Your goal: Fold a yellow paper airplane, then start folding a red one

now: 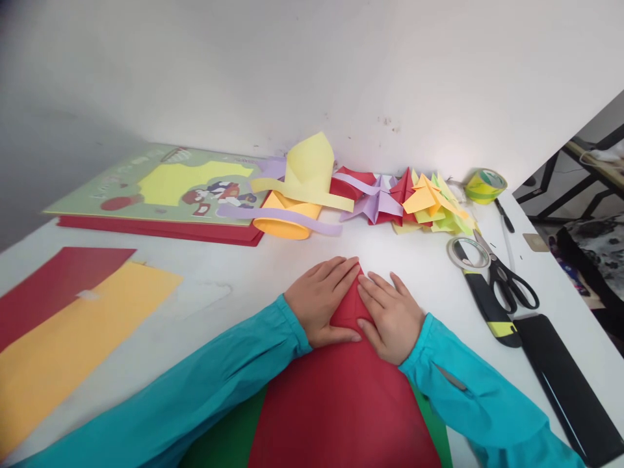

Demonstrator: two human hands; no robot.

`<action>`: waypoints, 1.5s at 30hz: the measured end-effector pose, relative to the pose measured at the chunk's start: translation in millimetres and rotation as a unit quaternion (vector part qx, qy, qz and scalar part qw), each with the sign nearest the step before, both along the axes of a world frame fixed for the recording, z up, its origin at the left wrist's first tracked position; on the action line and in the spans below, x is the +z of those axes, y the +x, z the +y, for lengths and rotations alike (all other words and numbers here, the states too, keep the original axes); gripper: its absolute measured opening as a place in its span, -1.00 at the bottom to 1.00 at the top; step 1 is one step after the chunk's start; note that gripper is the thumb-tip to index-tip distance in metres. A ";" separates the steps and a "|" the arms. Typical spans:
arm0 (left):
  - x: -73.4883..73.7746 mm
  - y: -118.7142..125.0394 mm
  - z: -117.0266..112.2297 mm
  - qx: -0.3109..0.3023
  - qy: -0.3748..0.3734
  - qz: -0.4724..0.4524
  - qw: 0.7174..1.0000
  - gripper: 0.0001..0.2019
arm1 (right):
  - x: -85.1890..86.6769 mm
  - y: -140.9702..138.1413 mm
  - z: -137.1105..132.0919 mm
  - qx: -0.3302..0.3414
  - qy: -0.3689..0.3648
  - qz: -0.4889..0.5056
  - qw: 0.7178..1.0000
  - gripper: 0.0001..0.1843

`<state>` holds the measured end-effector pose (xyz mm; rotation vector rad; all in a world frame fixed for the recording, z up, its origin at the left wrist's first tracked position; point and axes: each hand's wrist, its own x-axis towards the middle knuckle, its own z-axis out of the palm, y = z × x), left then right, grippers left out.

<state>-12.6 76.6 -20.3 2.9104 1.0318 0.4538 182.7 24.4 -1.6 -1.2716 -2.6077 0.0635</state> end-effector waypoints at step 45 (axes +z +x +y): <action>2.5 1.6 -3.6 0.011 -0.020 0.003 1.000 0.12 | -0.1 -0.9 -2.3 -0.008 0.005 0.032 0.999 -0.46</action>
